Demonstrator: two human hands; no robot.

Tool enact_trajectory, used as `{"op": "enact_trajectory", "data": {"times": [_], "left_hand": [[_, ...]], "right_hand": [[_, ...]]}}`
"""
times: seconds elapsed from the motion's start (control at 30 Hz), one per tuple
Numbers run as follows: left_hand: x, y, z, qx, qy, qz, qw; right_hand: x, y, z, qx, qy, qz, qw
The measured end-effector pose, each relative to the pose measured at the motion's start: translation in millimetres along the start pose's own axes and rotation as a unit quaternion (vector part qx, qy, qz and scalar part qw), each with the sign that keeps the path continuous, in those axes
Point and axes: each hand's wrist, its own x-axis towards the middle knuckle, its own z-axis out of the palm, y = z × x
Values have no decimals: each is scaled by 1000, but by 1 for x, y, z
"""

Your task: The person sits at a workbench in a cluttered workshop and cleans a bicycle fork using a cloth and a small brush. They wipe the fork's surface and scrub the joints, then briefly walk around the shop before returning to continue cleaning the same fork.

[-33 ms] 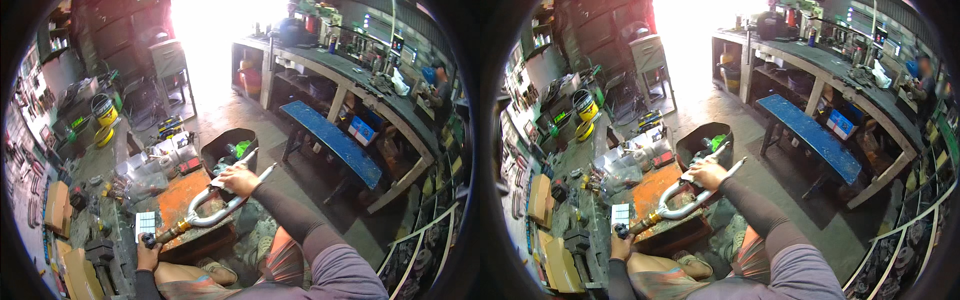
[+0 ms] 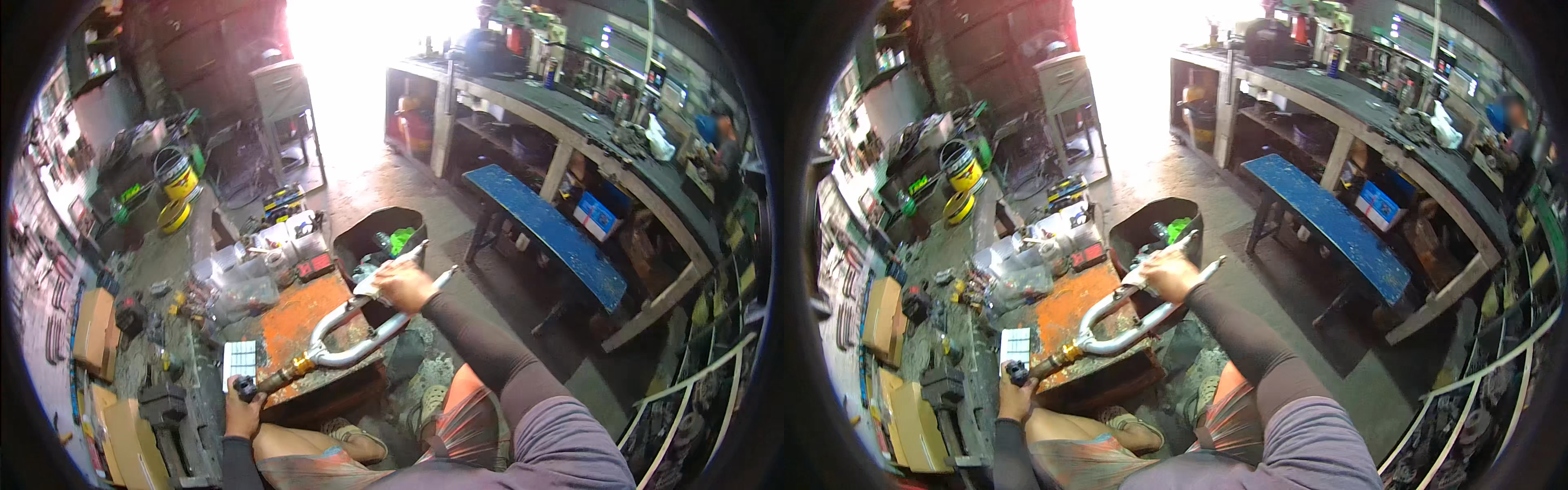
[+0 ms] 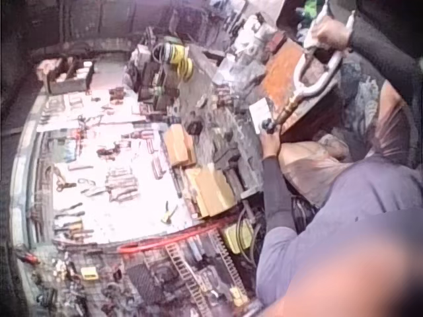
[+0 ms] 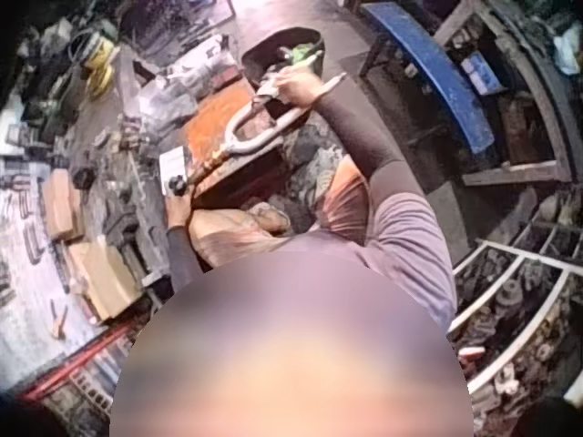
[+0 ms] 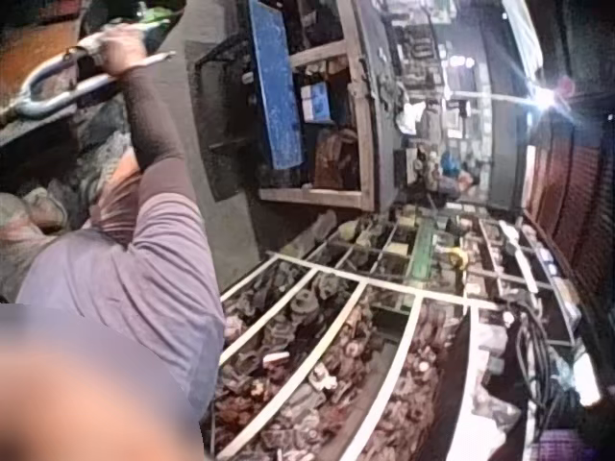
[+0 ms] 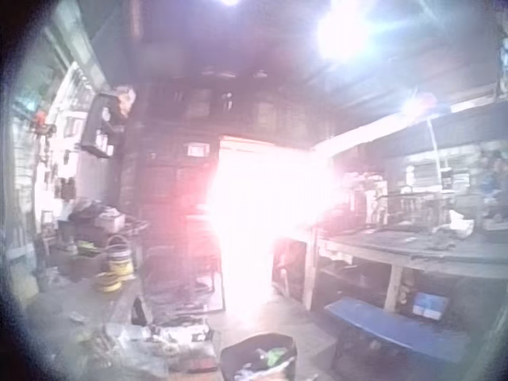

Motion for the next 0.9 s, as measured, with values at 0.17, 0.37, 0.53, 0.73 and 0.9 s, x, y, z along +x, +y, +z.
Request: {"op": "enact_trajectory", "data": {"times": [0.17,0.37,0.53,0.73,0.9], "left_hand": [[23,6,28,-33,-31,29,999],[23,18,11,-19,-35,2,999],[26,5,16,-18,-26,21,999],[21,0,11,-44,-31,2,999],[22,12,12,-48,-41,-6,998]], "right_hand": [[-45,82,19,-6,109,158,981],[13,-22,28,140,121,-12,983],[-1,23,-7,97,35,71,992],[49,-44,-54,228,250,137,931],[36,-213,9,157,84,-15,984]]}}
